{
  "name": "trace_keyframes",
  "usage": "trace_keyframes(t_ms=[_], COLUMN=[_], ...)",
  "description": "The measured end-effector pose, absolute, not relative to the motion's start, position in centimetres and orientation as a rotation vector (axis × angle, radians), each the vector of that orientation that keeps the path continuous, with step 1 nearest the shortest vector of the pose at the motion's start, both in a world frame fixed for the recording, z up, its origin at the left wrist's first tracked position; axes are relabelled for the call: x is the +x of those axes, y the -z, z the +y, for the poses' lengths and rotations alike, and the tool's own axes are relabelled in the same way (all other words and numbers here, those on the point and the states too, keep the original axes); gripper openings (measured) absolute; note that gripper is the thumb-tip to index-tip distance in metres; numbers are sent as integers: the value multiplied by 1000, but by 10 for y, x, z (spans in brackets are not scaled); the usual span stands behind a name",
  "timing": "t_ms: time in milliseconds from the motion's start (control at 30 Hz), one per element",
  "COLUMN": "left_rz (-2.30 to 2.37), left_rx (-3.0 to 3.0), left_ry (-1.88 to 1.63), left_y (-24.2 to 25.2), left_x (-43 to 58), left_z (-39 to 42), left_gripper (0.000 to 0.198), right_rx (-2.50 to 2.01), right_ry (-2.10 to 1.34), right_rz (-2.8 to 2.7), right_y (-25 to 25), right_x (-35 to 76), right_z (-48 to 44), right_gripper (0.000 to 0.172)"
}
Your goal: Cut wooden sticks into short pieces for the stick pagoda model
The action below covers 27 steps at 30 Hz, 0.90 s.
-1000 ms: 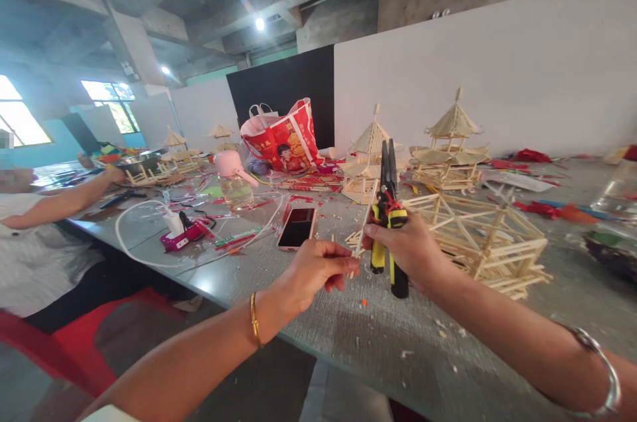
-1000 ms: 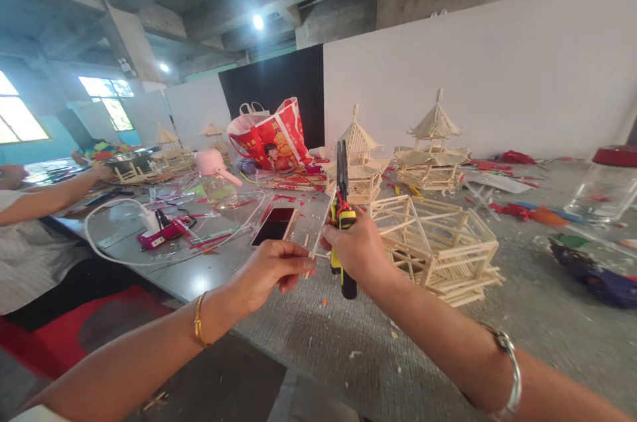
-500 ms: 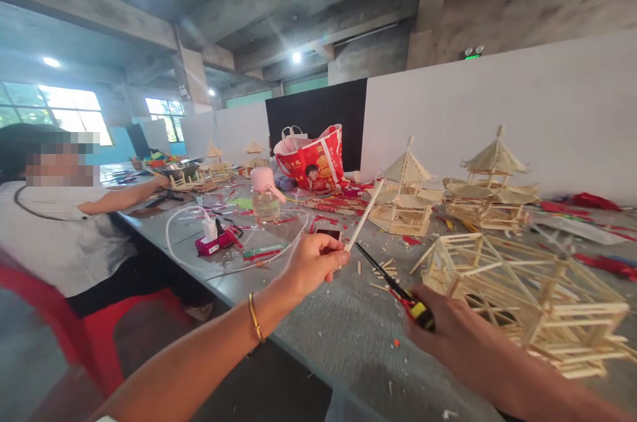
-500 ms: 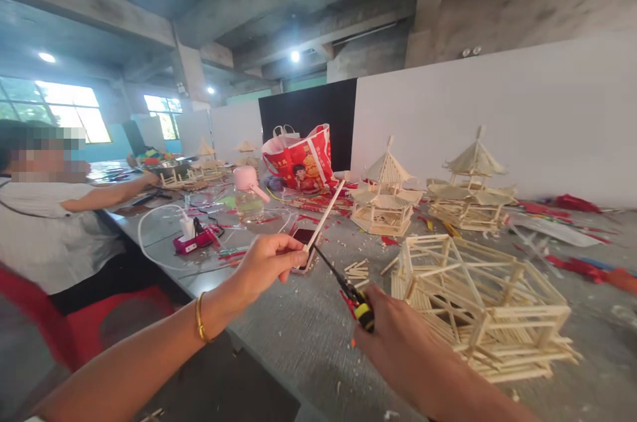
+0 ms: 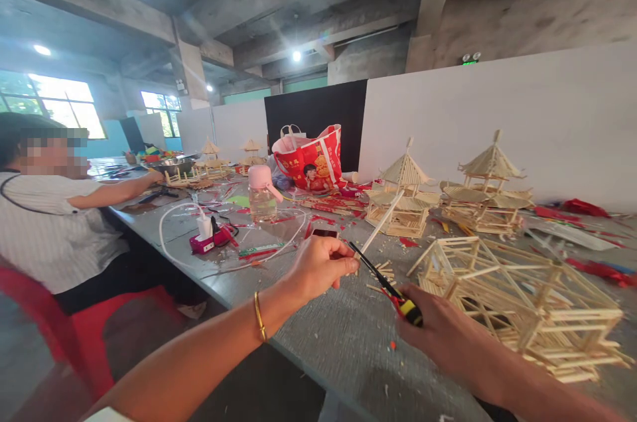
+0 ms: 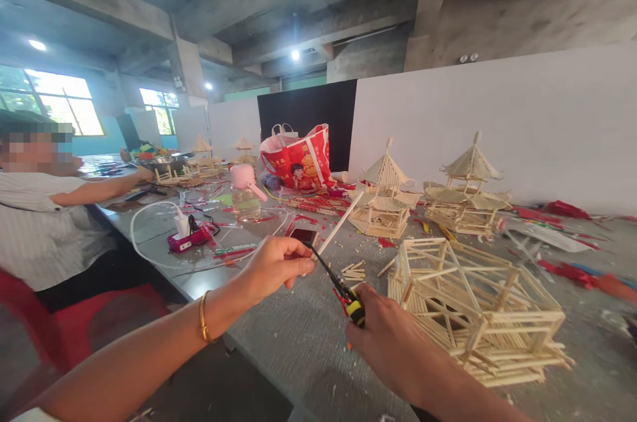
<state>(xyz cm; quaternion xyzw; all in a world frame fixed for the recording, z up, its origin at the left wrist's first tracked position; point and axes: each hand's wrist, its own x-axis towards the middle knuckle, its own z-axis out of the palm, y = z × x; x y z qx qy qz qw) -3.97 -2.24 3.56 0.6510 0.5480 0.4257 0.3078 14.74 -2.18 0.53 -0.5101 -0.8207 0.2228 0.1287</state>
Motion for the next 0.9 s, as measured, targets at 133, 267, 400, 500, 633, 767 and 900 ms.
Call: trace_keyframes(t_ms=[133,267,400,500,633,767,900], left_rz=[1474,1535,1626,1706,1753,1777,1793], left_rx=[1765,1840,1995,2127,2259,2370,2482], left_ry=[-1112,-1105,-1135,-1157,-1170,-1184,-1153], left_y=[-33,-30,-28,-29,-29,-24,-18], left_x=[-41,-41,-39,-36,-33,-34,-36], left_z=[-21,-21,-22,-23,-25,-23,-19], left_gripper=[17,18,17,16,17,15,14], right_rx=[-1471,-1450,-1486,-1524,-1530,-1479,-1440], right_ry=[-690,-672,-676,-671,-641,-610,-579], right_rz=[-2368,-2359,-2351,-2341,-2344,-2327,-2357], right_y=[-4,-3,-5,-6,-4,1,4], right_x=[147,145,143,141,141,144,146], right_z=[-21,-20,-21,-21,-18,-14,-9], right_gripper=[12,13,14,16,13,11,9])
